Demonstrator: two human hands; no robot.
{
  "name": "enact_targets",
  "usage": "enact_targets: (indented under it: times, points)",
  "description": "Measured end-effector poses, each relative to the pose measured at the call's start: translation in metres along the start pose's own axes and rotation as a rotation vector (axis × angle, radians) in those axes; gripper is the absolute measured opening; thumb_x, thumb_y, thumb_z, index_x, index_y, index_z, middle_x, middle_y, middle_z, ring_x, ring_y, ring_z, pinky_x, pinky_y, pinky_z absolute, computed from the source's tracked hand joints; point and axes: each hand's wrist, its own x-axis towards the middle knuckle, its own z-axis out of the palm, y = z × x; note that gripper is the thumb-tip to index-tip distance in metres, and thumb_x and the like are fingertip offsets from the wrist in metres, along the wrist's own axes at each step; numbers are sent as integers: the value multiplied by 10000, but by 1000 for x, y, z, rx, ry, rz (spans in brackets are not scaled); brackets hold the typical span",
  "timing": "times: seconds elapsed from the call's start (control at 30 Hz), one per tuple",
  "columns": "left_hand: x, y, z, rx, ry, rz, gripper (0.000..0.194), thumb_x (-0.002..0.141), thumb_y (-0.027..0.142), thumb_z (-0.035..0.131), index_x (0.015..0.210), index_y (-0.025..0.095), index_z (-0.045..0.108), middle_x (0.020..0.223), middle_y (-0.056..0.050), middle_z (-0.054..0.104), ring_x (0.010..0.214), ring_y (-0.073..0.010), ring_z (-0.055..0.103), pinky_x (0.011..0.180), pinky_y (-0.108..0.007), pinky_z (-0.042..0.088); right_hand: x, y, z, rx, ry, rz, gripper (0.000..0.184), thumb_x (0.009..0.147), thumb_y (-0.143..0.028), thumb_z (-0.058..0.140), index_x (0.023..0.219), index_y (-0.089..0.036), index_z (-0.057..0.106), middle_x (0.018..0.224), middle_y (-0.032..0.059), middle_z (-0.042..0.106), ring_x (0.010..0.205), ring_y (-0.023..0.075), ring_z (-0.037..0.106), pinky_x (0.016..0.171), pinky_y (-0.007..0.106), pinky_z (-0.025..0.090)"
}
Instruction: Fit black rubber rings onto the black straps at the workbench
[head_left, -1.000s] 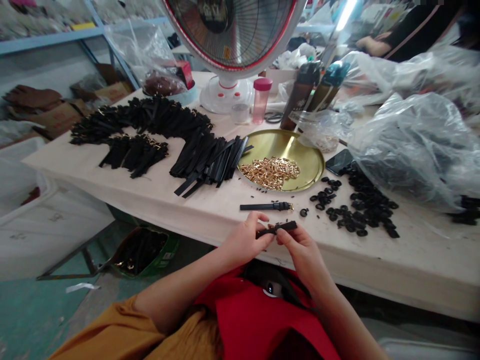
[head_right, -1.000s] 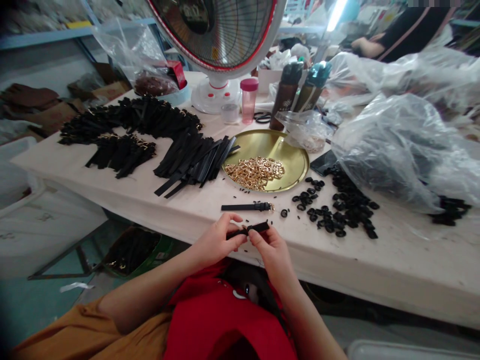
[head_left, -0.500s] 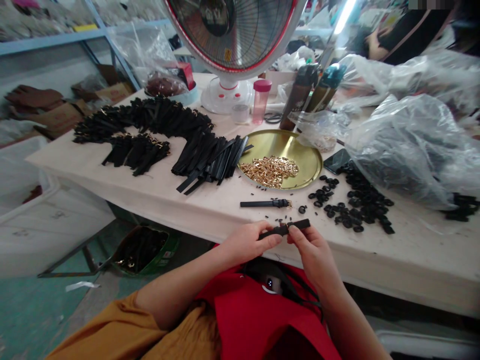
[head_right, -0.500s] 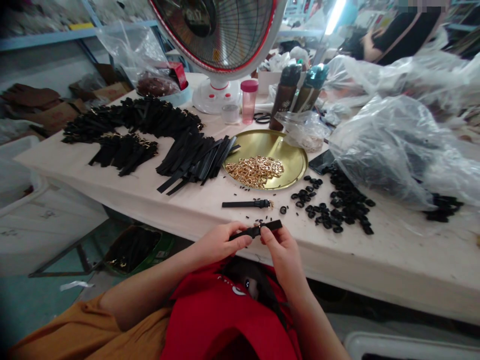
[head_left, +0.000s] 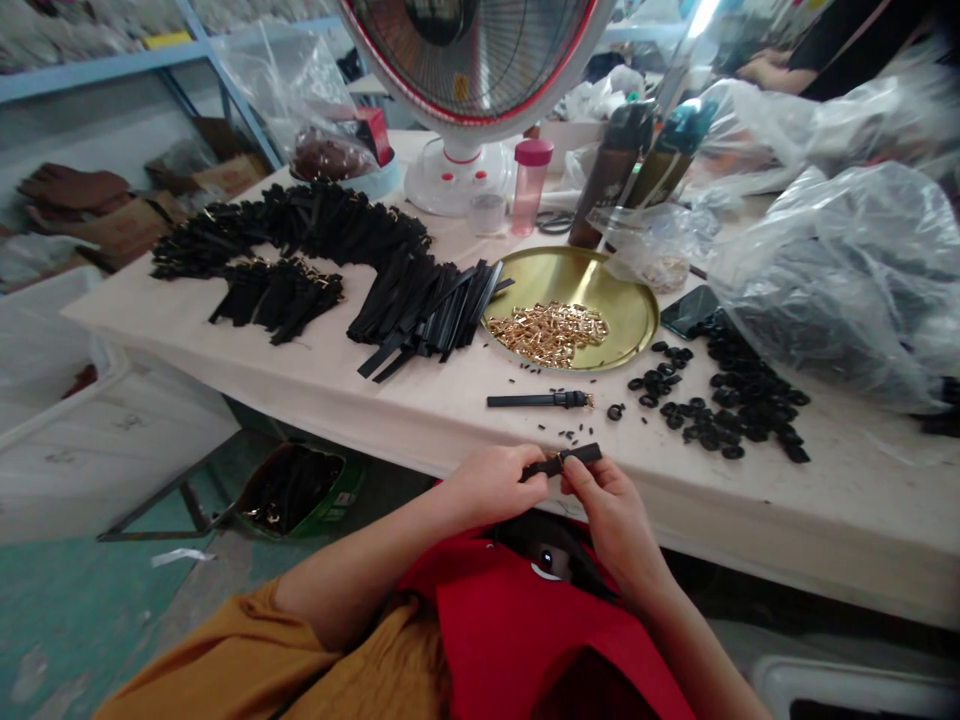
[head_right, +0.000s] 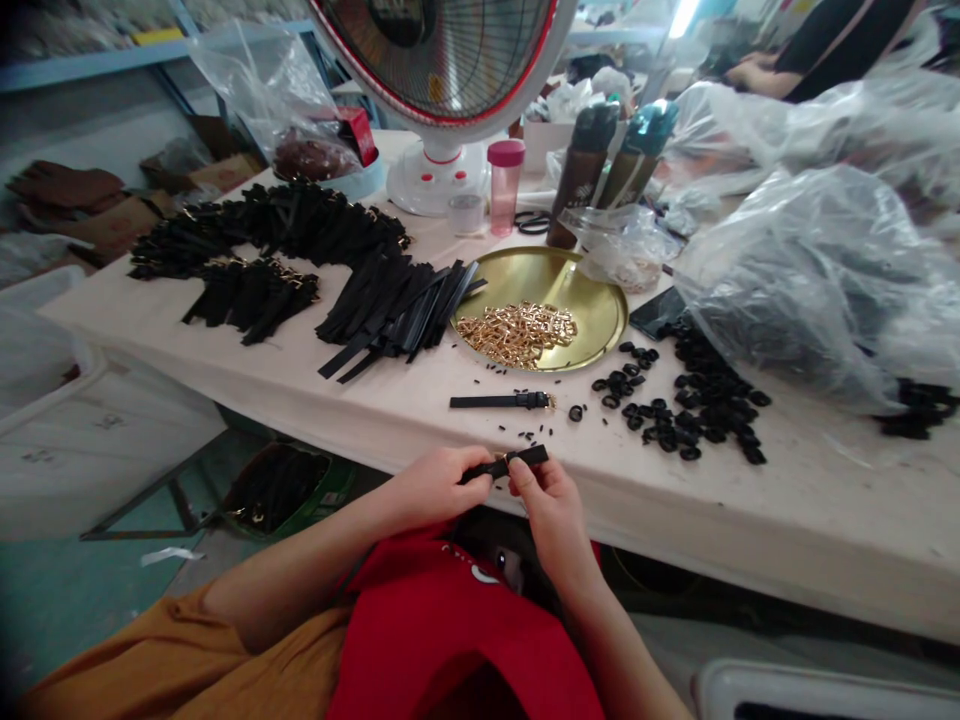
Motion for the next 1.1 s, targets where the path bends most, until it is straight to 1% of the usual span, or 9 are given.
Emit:
enact_targets:
  times: [0.1,0.2,0.33,0.53,0.67,0.73,0.87,1.0,1.1]
  points:
    - [4,0,1,-142,-15,25,240,800,269,383,910,181,578,840,-11,626,748,-135,551,659,-226,383,3,1,-2,-61,37,-70,349,735,-514,581,760,-168,554,649,3,557,640,152,499,619,282,402]
    - [7,-1,0,-254,-61,-7,250,830,342,387,844,155,551,699,5,571,649,-112,517,611,-212,380,0,-1,-6,-155,73,-240,276,768,-442,590,855,-180,574,785,37,605,724,177,541,684,313,426]
    - [9,-5,-1,-346,-112,-41,272,831,375,395,829,150,548,640,20,527,603,-98,491,568,-202,365,-10,-5,-14,-177,12,-462,248,884,-372,436,963,-216,612,951,66,570,865,188,522,756,331,410]
    - [8,-3,2,-348,-118,-73,247,817,347,398,806,151,549,629,23,526,587,-94,477,527,-200,335,-8,-4,-21,246,-165,-185,365,906,-435,369,856,-230,667,934,44,556,801,160,509,698,296,415]
    - [6,3,3,-275,-118,-40,245,822,333,393,790,150,553,617,24,520,585,-95,473,537,-205,330,-4,-2,-22,150,-148,-87,205,795,-420,588,786,-219,626,856,10,568,781,147,514,703,262,419]
    - [5,4,4,-230,-122,4,252,828,329,388,791,145,557,639,15,537,603,-102,487,549,-208,336,-4,-1,-22,148,-183,-8,225,731,-398,666,872,-239,591,851,-6,582,768,143,527,685,252,430]
    - [3,2,8,-163,-82,2,290,844,359,380,845,143,573,688,-2,587,579,-103,503,538,-211,333,-7,1,-21,293,-395,213,376,722,-421,658,1026,-240,530,906,13,616,765,158,568,690,277,466]
    - [1,-1,10,-69,-59,-41,358,827,456,411,807,145,588,660,-13,602,531,-111,500,506,-220,313,-11,2,-20,445,-434,278,313,663,-344,722,832,-215,492,737,-35,571,662,117,538,617,221,432]
    - [-1,-1,10,-47,-56,4,322,836,418,411,870,167,611,744,-20,638,628,-128,546,554,-217,346,-13,4,-18,500,-469,294,308,673,-328,715,742,-201,443,680,-48,533,614,101,505,582,205,399]
